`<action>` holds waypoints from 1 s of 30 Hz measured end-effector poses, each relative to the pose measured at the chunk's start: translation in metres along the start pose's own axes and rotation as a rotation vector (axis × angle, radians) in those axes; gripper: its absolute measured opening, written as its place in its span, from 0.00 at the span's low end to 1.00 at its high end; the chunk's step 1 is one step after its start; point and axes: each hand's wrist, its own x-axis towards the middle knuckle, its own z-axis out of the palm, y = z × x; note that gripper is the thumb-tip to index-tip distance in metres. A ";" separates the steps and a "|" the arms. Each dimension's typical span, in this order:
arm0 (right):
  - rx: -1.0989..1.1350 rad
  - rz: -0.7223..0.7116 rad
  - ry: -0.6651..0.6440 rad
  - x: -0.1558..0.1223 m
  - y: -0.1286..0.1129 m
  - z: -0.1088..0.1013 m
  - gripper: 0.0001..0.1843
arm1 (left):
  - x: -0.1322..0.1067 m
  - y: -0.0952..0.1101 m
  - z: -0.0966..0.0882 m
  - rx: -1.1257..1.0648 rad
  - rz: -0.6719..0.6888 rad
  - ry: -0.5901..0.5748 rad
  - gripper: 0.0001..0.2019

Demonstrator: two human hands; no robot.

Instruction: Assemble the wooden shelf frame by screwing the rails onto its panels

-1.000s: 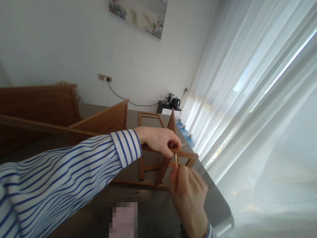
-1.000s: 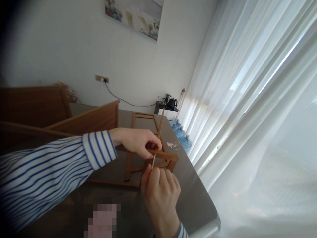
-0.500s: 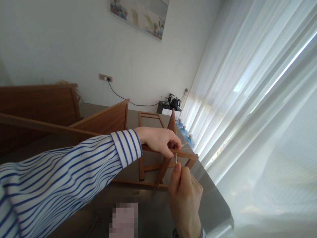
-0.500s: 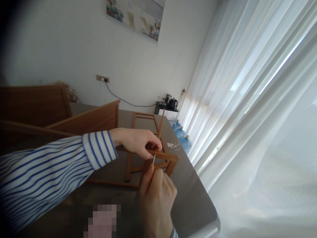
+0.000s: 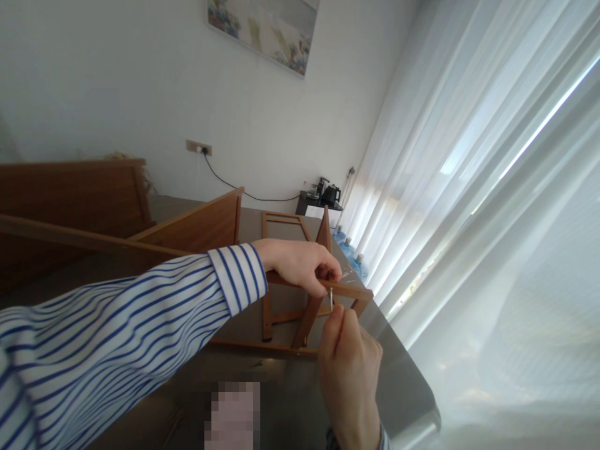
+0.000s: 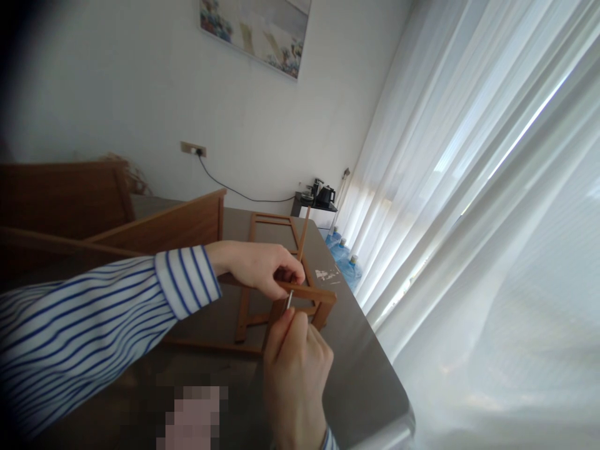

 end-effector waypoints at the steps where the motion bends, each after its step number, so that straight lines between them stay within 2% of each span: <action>1: 0.016 0.025 0.000 0.000 -0.001 0.001 0.21 | 0.000 -0.001 0.000 0.000 -0.002 0.003 0.11; 4: 0.080 0.063 -0.003 -0.001 -0.002 0.001 0.21 | 0.000 -0.001 0.001 0.003 -0.003 0.014 0.11; 6: 0.107 0.020 -0.017 0.000 0.000 0.000 0.20 | 0.000 -0.001 0.001 0.003 -0.003 0.015 0.11; 11: 0.089 -0.165 -0.153 0.001 0.016 -0.012 0.16 | -0.001 0.001 0.000 -0.016 -0.003 0.011 0.10; 14: 0.023 -0.270 -0.151 0.003 0.025 -0.022 0.12 | -0.001 0.001 0.000 -0.017 -0.002 0.006 0.11; 18: -0.138 -0.572 -0.161 0.012 0.032 -0.036 0.16 | -0.001 0.001 0.000 -0.013 -0.007 0.001 0.11; 21: -0.212 -0.731 -0.159 0.024 0.033 -0.044 0.15 | 0.000 0.000 0.000 -0.015 -0.011 0.000 0.12; 27: -0.341 -0.904 -0.182 0.041 0.037 -0.047 0.09 | 0.000 -0.001 -0.001 -0.020 -0.008 -0.004 0.12; 30: -0.326 -0.971 -0.195 0.043 0.040 -0.044 0.08 | 0.000 0.000 -0.001 -0.012 -0.016 -0.002 0.12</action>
